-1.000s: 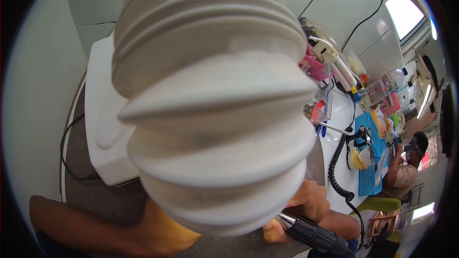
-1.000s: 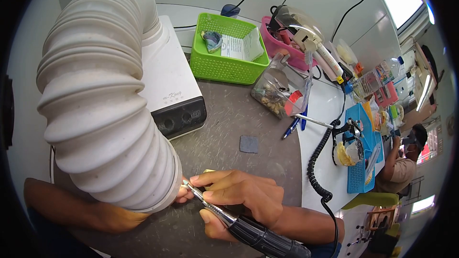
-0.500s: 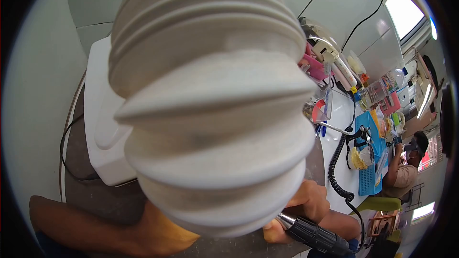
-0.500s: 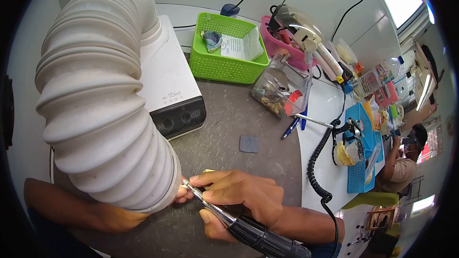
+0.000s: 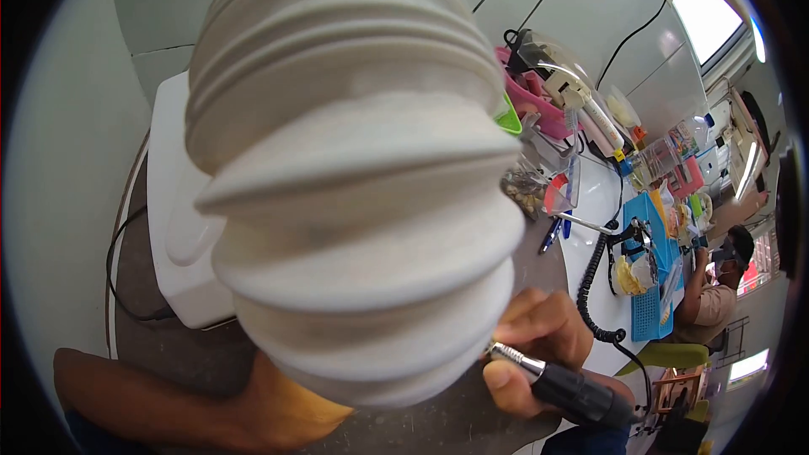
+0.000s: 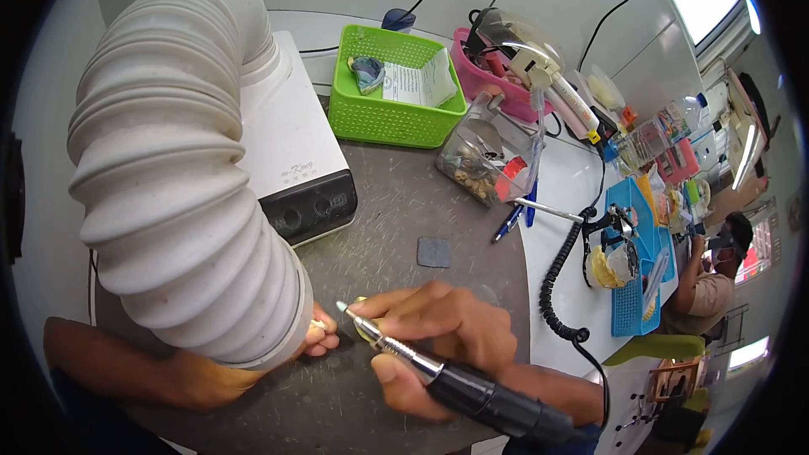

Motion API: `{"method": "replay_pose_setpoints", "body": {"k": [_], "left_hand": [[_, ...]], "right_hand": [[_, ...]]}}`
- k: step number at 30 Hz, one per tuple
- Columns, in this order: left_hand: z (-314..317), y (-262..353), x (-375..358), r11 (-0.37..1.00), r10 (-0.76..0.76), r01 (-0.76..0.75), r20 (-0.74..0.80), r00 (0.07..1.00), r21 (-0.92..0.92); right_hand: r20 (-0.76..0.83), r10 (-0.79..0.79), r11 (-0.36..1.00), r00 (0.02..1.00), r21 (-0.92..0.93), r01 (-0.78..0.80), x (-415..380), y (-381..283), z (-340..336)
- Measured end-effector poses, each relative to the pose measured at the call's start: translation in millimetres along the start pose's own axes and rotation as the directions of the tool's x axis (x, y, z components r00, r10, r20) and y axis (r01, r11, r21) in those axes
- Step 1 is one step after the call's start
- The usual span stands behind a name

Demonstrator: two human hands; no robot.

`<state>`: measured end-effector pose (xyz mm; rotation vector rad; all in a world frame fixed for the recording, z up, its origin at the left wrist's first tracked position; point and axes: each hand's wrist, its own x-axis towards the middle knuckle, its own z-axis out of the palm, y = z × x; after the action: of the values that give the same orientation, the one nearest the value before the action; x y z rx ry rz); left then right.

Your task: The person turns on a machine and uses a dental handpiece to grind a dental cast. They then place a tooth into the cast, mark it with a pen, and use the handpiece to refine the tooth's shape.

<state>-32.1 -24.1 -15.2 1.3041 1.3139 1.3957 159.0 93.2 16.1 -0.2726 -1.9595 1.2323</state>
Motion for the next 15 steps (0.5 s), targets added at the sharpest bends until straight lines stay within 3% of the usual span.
{"method": "replay_pose_setpoints", "body": {"k": [3, 5, 7, 9, 11, 12, 15], "left_hand": [[1, 9, 4, 0.99, -0.101, 0.105, 0.052, 0.994, -0.089], [3, 23, 9, 0.954, -0.241, 0.252, 0.084, 0.967, -0.161], [4, 33, 11, 0.89, -0.376, 0.395, 0.124, 0.918, -0.229], [4, 33, 11, 0.89, -0.35, 0.367, 0.112, 0.93, -0.27], [10, 29, 12, 0.896, -0.267, 0.25, 0.002, 0.964, -0.367], [11, 29, 12, 0.899, -0.265, 0.248, 0.003, 0.964, -0.361], [9, 32, 12, 0.877, -0.298, 0.277, 0.008, 0.955, -0.393]], "right_hand": [[-0.108, 0.196, 0.974, 0.975, 0.137, -0.181, -6, -3, -16], [-0.122, 0.407, 0.884, 0.905, 0.304, -0.356, -8, -10, -31], [-0.163, 0.566, 0.797, 0.808, 0.357, -0.486, -12, -19, -43], [-0.179, 0.613, 0.76, 0.769, 0.401, -0.512, -28, -16, -60], [-0.277, 0.682, 0.729, 0.677, 0.329, -0.6, -42, -12, -72], [-0.278, 0.679, 0.732, 0.68, 0.334, -0.595, -45, -14, -76], [-0.343, 0.698, 0.619, 0.629, -0.153, -0.771, -51, -16, -83]]}}
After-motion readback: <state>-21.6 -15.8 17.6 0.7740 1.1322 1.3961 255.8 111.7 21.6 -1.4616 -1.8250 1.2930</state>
